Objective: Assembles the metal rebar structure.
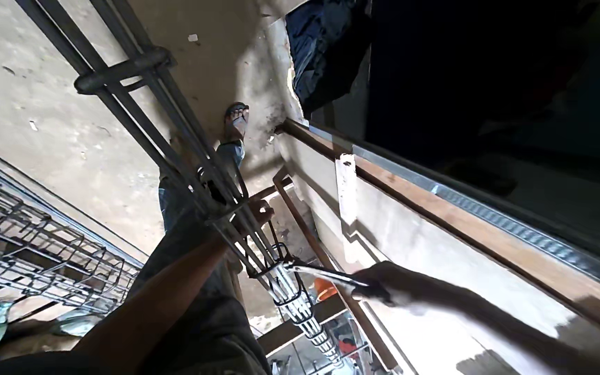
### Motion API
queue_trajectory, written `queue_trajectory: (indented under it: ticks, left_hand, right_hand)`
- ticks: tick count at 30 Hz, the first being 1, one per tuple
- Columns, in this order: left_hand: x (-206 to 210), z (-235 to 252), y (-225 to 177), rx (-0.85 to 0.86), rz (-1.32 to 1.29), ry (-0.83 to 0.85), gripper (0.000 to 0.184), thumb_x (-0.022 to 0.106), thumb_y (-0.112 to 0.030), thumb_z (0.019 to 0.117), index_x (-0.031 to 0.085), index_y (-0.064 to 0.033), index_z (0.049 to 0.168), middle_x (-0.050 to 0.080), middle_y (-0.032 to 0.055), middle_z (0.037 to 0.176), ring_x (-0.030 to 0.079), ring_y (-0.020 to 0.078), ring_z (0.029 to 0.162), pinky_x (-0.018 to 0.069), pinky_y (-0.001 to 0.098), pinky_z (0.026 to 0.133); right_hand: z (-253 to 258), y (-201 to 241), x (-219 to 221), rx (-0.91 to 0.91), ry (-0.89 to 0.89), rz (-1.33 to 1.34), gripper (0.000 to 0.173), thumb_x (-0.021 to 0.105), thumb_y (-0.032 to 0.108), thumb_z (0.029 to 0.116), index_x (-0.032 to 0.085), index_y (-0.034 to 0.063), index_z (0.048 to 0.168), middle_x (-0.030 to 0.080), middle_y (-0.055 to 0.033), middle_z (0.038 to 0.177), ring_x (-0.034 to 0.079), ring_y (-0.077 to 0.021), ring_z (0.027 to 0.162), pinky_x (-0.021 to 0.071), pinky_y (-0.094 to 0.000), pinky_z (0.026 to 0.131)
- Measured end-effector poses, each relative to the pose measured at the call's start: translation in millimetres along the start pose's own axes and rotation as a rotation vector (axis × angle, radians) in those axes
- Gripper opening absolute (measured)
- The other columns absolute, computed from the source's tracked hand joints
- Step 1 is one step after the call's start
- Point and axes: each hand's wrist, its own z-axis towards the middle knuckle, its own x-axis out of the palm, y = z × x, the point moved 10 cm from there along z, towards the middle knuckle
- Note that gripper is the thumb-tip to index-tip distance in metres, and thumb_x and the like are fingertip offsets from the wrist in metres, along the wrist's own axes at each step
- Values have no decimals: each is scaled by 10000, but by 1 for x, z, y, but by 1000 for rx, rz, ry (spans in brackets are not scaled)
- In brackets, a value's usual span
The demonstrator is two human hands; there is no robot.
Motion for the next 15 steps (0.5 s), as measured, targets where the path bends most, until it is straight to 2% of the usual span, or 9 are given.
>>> queue_trajectory:
  ticks: [1,2,4,6,8,10,11,13,15]
  left_hand:
    - [1,0,1,-6,7,3,380,526,-335,1062,669,-13,1206,690,211,1094,677,320,963,522,525,914]
    - [2,1,1,-10,12,8,377,526,-342,1061,670,-21,1197,690,204,1078,674,318,949,520,526,903]
    - [-2,2,0,-4,16,7,380,528,-350,1056,677,-25,1184,690,205,1070,676,325,949,522,541,901]
    - [-4,0,-2,8,5,7,383,526,-352,1059,676,-18,1171,688,197,1048,670,306,909,526,523,876]
    - [-2,2,1,3,5,7,386,526,-358,1052,675,-26,1183,690,193,1056,675,306,920,529,525,884]
    - [-2,3,2,12,9,-7,385,530,-357,1050,682,-24,1166,691,193,1055,674,307,930,527,520,885]
    - [-1,3,2,16,16,-10,389,528,-357,1051,683,-19,1166,691,198,1063,675,310,942,527,520,891]
    - [-3,2,-3,25,23,-10,382,522,-337,1053,678,-6,1160,681,202,1092,665,304,958,516,508,903]
    - [-4,1,-7,31,23,-7,377,524,-326,1055,680,3,1153,682,208,1116,665,296,962,515,501,913]
  right_hand:
    - [-1,-1,10,23,160,254,337,485,414,1085,668,135,1135,569,-39,690,524,-134,510,461,-295,474]
    - [-4,-2,19,51,285,473,346,480,422,1083,672,144,1157,538,-4,658,496,-85,465,451,-245,433]
    - [-1,-4,20,30,332,572,318,545,403,1057,667,123,1146,556,-1,653,549,-81,482,503,-240,459]
    - [3,-7,-1,-23,107,214,341,738,405,940,668,108,1093,659,-53,754,638,-158,632,542,-343,588]
    - [-7,1,-19,7,-148,-171,542,792,344,870,560,137,1315,677,-182,963,681,-375,817,542,-566,703]
    - [-27,24,-23,-45,-438,-489,567,692,252,919,511,203,1454,638,-190,1162,699,-369,765,573,-529,622]
    - [-38,36,-20,-129,-628,-654,480,628,224,960,555,203,1434,648,-191,1128,686,-348,725,561,-483,575]
    - [-53,43,-10,-208,-932,-893,401,461,194,1047,582,196,1429,657,-174,1046,645,-337,761,508,-443,622]
    - [-51,40,-2,-175,-976,-966,434,435,153,1046,547,191,1464,634,-158,959,628,-332,726,496,-426,579]
